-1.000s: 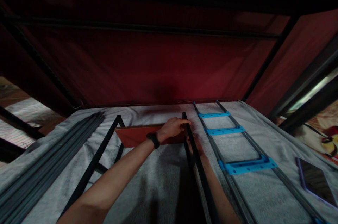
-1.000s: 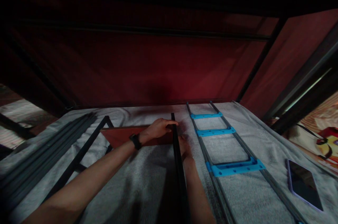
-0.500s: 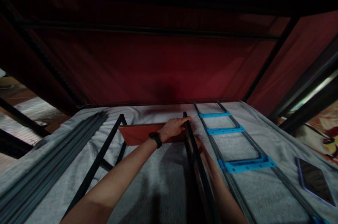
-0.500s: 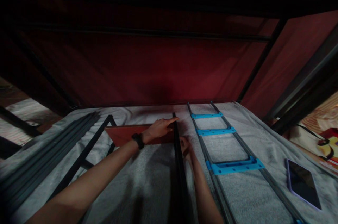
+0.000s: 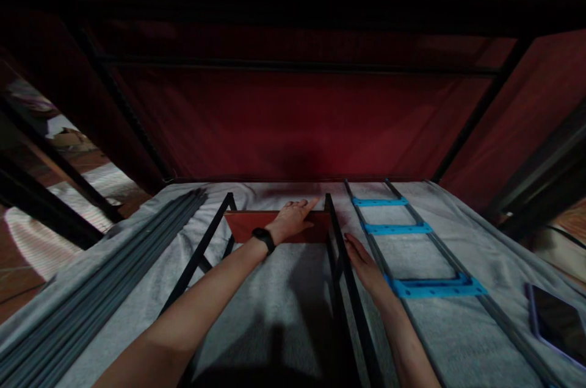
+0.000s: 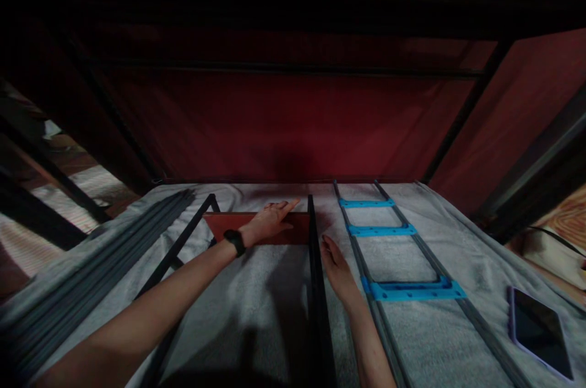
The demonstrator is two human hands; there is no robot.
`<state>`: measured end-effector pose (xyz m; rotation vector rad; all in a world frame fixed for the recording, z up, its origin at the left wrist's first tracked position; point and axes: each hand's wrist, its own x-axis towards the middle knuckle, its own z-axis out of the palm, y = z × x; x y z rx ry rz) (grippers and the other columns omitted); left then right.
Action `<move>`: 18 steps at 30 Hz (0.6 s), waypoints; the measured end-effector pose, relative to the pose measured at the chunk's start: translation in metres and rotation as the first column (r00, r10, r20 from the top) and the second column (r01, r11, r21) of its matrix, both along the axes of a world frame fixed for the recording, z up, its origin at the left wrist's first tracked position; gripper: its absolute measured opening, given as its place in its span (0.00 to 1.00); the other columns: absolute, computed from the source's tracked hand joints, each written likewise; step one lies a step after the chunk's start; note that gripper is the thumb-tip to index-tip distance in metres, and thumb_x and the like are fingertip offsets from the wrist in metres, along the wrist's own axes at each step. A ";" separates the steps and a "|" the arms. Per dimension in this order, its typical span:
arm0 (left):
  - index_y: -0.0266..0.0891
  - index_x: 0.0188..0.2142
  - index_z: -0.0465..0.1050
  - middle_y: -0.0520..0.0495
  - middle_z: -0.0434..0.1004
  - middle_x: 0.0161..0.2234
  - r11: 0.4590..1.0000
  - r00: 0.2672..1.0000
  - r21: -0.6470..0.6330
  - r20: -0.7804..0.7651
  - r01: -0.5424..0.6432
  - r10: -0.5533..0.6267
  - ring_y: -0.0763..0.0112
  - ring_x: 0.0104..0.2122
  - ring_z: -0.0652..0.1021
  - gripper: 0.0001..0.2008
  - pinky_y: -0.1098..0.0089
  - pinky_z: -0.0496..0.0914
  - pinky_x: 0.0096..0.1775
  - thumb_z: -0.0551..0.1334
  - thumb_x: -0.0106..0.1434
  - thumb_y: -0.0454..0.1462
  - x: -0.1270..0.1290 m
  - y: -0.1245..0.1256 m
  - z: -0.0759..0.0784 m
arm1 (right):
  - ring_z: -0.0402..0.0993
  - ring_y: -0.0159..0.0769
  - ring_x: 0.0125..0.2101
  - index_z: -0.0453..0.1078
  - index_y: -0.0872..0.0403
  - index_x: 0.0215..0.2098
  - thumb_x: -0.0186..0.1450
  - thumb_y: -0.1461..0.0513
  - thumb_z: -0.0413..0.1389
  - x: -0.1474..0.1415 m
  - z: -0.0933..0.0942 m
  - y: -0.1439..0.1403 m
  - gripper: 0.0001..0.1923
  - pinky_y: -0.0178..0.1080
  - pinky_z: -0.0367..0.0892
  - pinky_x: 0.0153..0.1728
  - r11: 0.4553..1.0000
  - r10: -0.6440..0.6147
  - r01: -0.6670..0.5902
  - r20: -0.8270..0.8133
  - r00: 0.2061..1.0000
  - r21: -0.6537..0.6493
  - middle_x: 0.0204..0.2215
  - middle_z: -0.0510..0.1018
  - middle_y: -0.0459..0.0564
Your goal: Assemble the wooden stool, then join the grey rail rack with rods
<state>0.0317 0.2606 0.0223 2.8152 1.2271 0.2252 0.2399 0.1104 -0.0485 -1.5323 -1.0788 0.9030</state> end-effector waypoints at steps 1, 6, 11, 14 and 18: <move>0.45 0.71 0.45 0.37 0.70 0.59 1.000 1.000 0.000 -0.003 -0.013 0.013 0.52 0.57 0.72 0.41 0.56 0.60 0.59 0.63 0.64 0.42 -0.007 -0.001 0.000 | 0.66 0.45 0.61 0.68 0.45 0.61 0.63 0.40 0.54 0.000 0.001 0.000 0.33 0.51 0.56 0.66 1.000 0.010 -0.011 -0.027 1.000 -0.003 0.59 0.74 0.48; 0.44 0.71 0.46 0.37 0.69 0.60 0.999 1.000 -0.042 -0.008 0.002 -0.002 0.54 0.58 0.72 0.39 0.58 0.62 0.58 0.61 0.65 0.43 -0.045 -0.011 0.009 | 0.76 0.46 0.53 0.65 0.46 0.64 0.63 0.37 0.51 0.007 0.004 0.005 0.37 0.49 0.68 0.58 0.997 0.061 -0.068 -0.195 0.979 -0.031 0.56 0.77 0.50; 0.41 0.71 0.47 0.37 0.63 0.65 0.999 0.990 -0.044 0.142 -0.020 0.027 0.58 0.62 0.68 0.37 0.60 0.62 0.61 0.59 0.67 0.43 -0.097 -0.023 0.036 | 0.68 0.48 0.60 0.68 0.42 0.61 0.61 0.40 0.57 0.011 0.000 0.003 0.34 0.50 0.65 0.60 0.994 0.085 -0.093 -0.125 0.988 -0.062 0.61 0.71 0.47; 0.41 0.69 0.54 0.41 0.64 0.66 0.991 0.942 -0.062 0.310 -0.114 0.128 0.61 0.62 0.69 0.33 0.63 0.63 0.61 0.59 0.66 0.44 -0.147 -0.027 0.047 | 0.66 0.48 0.62 0.69 0.41 0.61 0.61 0.41 0.57 0.012 -0.003 0.001 0.33 0.49 0.67 0.60 0.992 0.108 -0.114 -0.099 0.989 -0.059 0.62 0.70 0.45; 0.37 0.58 0.69 0.40 0.79 0.52 0.885 0.746 -0.235 0.476 -0.402 0.465 0.59 0.49 0.79 0.23 0.60 0.73 0.51 0.55 0.67 0.43 -0.223 -0.042 0.034 | 0.64 0.47 0.63 0.66 0.39 0.63 0.62 0.41 0.56 0.013 -0.002 0.000 0.33 0.50 0.64 0.62 0.986 0.145 -0.152 -0.097 0.985 -0.070 0.63 0.69 0.45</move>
